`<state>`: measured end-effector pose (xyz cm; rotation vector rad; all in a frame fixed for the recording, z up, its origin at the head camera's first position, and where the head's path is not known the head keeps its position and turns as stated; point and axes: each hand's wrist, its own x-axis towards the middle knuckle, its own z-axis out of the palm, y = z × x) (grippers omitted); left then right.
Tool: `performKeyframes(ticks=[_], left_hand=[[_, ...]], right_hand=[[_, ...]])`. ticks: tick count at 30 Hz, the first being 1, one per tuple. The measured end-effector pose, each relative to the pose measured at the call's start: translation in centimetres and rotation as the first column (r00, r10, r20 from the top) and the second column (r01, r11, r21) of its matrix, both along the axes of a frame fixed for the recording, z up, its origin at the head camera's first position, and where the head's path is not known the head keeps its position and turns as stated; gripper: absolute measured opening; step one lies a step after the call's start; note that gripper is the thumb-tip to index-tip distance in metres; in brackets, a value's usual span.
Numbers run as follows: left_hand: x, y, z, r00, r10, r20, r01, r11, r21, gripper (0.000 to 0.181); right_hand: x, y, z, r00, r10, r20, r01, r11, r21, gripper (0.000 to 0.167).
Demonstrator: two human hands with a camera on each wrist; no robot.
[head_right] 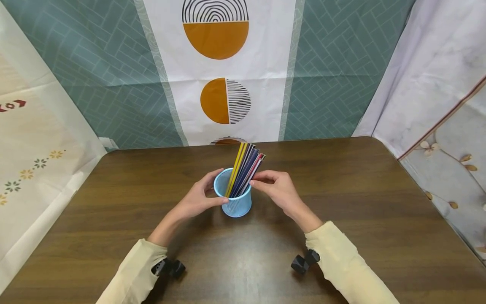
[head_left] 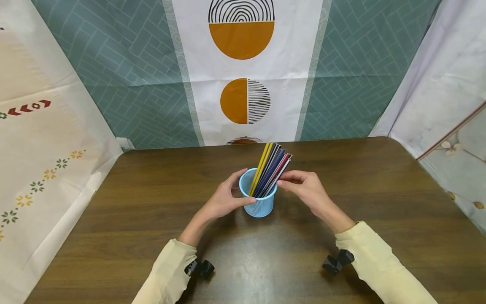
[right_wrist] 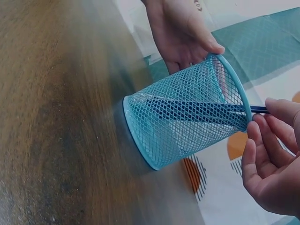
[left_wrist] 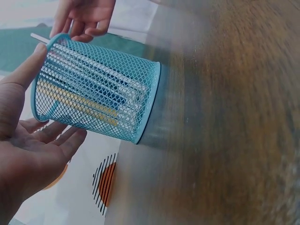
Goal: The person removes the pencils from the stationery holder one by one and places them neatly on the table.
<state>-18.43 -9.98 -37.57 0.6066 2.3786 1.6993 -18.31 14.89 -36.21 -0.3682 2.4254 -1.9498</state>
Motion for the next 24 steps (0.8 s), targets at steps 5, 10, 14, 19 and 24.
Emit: performKeyframes(ticks=[5,10,14,19,24], left_hand=[[-0.03,0.02,0.07,1.000,0.007,0.010,-0.007,1.000,0.003,0.084],[0.12,0.07,0.14,1.000,0.006,0.017,-0.006,1.000,0.011,0.084],[0.10,0.14,0.01,1.000,0.003,0.018,-0.003,1.000,0.018,0.083],[0.18,0.08,-0.24,1.000,0.008,0.030,-0.009,1.000,0.025,0.083],[0.24,0.06,-0.37,1.000,0.012,0.026,-0.013,1.000,0.024,0.083]], right_hand=[[-0.08,-0.42,0.00,0.999,-0.040,-0.019,0.040,0.999,0.013,0.026],[-0.11,-0.72,-0.10,0.996,-0.059,-0.064,0.061,0.997,0.036,0.022],[-0.07,-0.80,-0.20,0.995,-0.065,-0.076,0.069,0.997,0.045,0.020],[0.13,-0.81,-0.25,0.995,-0.063,-0.073,0.067,0.996,0.058,0.020],[0.40,-0.88,-0.19,0.994,-0.076,-0.077,0.082,0.993,0.082,0.021]])
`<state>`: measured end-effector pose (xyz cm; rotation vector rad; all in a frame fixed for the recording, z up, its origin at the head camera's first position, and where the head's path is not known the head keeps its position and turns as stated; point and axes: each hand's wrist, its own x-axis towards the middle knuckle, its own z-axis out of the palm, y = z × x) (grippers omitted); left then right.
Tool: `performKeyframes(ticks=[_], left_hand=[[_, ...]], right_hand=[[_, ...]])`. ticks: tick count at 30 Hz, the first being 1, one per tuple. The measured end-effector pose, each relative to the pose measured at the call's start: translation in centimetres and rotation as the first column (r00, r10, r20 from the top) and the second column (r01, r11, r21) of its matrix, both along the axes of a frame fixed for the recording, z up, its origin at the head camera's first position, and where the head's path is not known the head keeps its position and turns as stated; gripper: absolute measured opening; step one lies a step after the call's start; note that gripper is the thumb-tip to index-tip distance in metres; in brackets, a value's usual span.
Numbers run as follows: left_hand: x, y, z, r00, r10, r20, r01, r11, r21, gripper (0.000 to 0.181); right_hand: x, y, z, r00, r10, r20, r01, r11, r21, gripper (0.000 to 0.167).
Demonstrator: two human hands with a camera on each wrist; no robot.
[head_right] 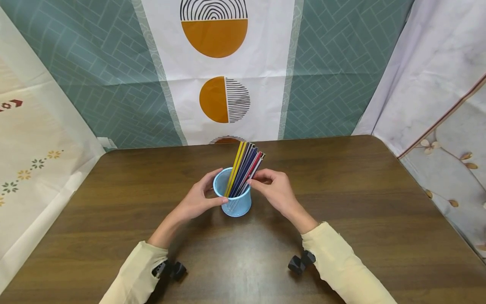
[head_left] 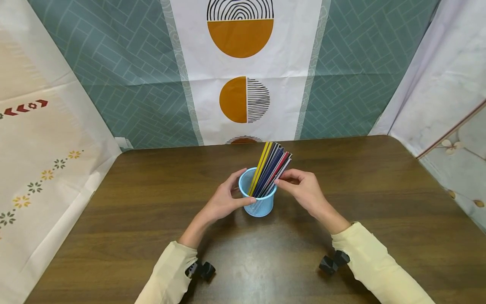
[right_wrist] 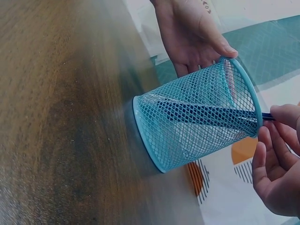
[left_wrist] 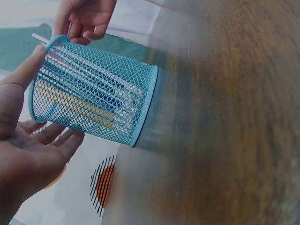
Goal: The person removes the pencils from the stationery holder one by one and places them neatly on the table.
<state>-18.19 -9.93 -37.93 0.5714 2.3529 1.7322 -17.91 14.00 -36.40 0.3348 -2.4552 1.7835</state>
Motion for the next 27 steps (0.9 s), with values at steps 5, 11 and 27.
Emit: performKeyframes(ticks=[5,11,27], left_hand=[[-0.02,-0.04,-0.04,1.000,0.000,-0.003,0.000,1.000,0.003,0.083],[0.05,-0.08,-0.06,1.000,0.000,-0.001,0.000,1.000,0.000,0.083],[0.08,-0.06,-0.20,1.000,0.001,-0.008,-0.001,1.000,0.004,0.083]], right_hand=[[0.18,-0.09,0.24,1.000,-0.023,-0.021,0.023,0.999,0.023,0.022],[0.22,-0.32,0.40,0.998,-0.030,-0.053,0.031,0.999,0.015,0.021],[0.36,-0.47,0.41,0.983,0.013,-0.185,-0.013,1.000,0.001,0.014]])
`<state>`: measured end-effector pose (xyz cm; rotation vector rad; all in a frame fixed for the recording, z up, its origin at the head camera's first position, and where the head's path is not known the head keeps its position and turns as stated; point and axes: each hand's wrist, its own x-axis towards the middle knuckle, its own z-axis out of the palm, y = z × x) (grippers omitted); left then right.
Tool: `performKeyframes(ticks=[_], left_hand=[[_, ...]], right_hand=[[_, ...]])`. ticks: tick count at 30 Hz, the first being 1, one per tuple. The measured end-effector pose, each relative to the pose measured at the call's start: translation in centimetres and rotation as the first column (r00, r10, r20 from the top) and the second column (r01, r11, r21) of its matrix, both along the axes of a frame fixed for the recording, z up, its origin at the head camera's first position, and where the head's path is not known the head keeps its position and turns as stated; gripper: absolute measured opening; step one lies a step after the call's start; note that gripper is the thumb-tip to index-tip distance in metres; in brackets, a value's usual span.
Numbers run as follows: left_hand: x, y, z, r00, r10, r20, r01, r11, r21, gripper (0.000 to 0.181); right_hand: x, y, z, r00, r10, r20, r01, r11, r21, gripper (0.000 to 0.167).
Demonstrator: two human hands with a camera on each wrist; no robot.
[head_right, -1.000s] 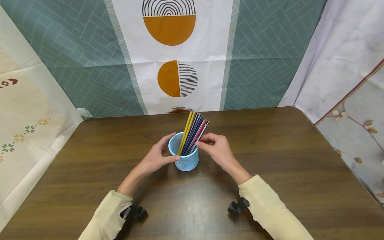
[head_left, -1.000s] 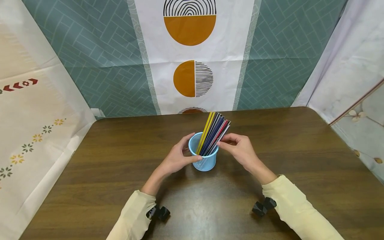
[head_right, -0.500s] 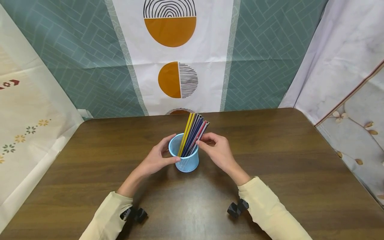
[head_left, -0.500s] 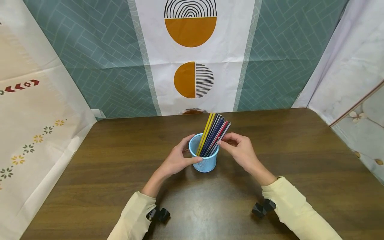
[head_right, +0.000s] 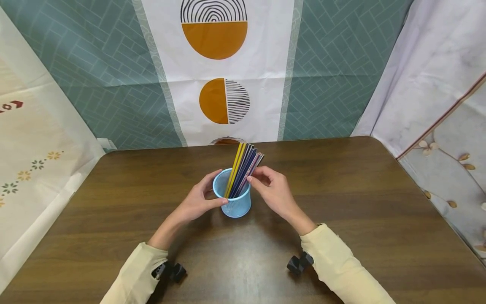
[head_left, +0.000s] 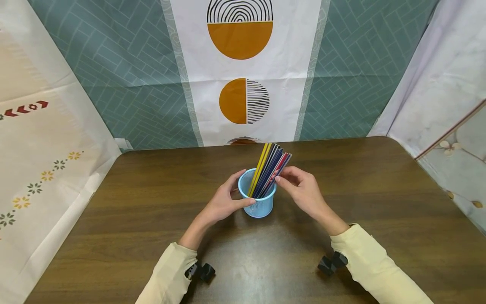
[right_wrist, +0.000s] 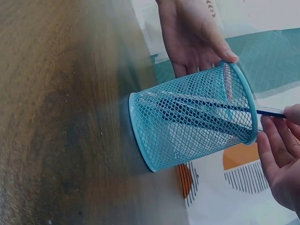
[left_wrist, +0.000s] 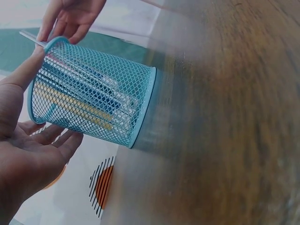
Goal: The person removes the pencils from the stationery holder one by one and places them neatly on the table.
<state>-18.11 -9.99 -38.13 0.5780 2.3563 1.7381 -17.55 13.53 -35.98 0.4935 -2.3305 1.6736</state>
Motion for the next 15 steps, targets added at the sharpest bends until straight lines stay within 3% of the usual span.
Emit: performKeyframes(ticks=[15], left_hand=[[-0.1,0.1,-0.3,1.000,0.006,0.002,-0.006,1.000,-0.003,0.082]], right_hand=[[-0.2,0.0,1.4,0.997,0.052,-0.055,-0.056,0.996,-0.070,0.015]])
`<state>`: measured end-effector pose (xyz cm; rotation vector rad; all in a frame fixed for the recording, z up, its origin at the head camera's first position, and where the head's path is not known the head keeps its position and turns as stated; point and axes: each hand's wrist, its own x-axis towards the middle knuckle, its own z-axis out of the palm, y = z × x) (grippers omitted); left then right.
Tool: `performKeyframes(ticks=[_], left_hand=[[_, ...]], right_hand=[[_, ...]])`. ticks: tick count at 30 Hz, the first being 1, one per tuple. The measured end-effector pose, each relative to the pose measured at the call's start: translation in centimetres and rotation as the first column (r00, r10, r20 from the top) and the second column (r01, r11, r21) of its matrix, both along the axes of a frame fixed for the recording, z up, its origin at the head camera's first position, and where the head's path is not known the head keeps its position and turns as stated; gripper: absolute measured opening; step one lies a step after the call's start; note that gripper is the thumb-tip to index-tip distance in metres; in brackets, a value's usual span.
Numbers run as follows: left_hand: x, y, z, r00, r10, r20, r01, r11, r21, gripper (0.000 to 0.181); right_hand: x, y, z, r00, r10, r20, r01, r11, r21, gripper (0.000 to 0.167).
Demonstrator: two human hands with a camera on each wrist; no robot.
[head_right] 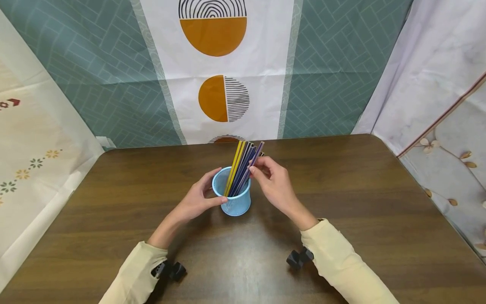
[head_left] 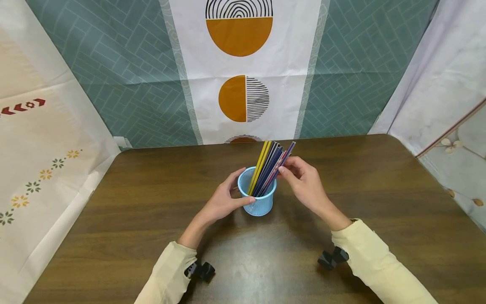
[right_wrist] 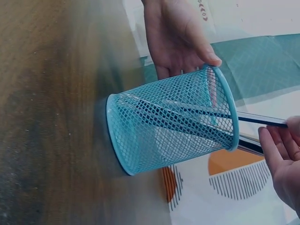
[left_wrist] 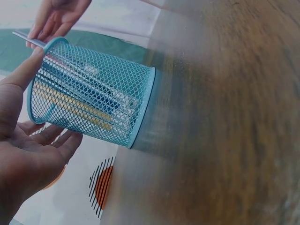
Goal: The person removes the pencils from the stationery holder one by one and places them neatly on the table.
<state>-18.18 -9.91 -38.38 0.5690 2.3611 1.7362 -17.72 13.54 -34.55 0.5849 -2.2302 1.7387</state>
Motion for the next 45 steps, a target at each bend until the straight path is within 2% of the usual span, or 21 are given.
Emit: performKeyframes(ticks=[7,15,23,28,34,38,45], left_hand=[[0.1,-0.1,0.2,1.000,0.000,0.001,0.000,1.000,0.001,0.082],[0.1,-0.1,0.1,1.000,-0.005,0.004,0.005,1.000,0.013,0.083],[0.1,0.0,0.1,1.000,-0.006,-0.004,0.006,1.000,0.012,0.082],[0.0,0.0,0.1,1.000,-0.005,-0.016,0.005,1.000,0.010,0.082],[-0.1,0.1,0.0,1.000,0.003,0.008,-0.003,1.000,-0.007,0.082],[-0.3,0.2,0.0,1.000,0.007,0.023,-0.006,1.000,-0.022,0.084],[0.0,0.0,0.1,1.000,0.004,0.010,-0.004,1.000,-0.009,0.083]], right_hand=[[-0.1,-0.1,0.7,1.000,0.005,-0.015,-0.005,0.999,-0.031,0.016],[-0.5,-0.3,2.1,0.994,-0.031,-0.101,0.027,0.999,-0.036,0.017],[-0.6,-0.4,3.8,0.986,-0.024,-0.163,0.002,0.991,-0.135,0.015],[-0.6,-0.2,4.7,0.984,-0.044,-0.175,0.023,0.992,-0.120,0.018],[-0.5,0.0,5.4,0.982,-0.066,-0.175,0.049,0.994,-0.100,0.019],[-0.5,0.2,5.5,0.982,-0.070,-0.178,0.056,0.995,-0.084,0.018],[-0.8,1.0,5.3,0.986,-0.090,-0.143,0.087,0.996,-0.028,0.018]])
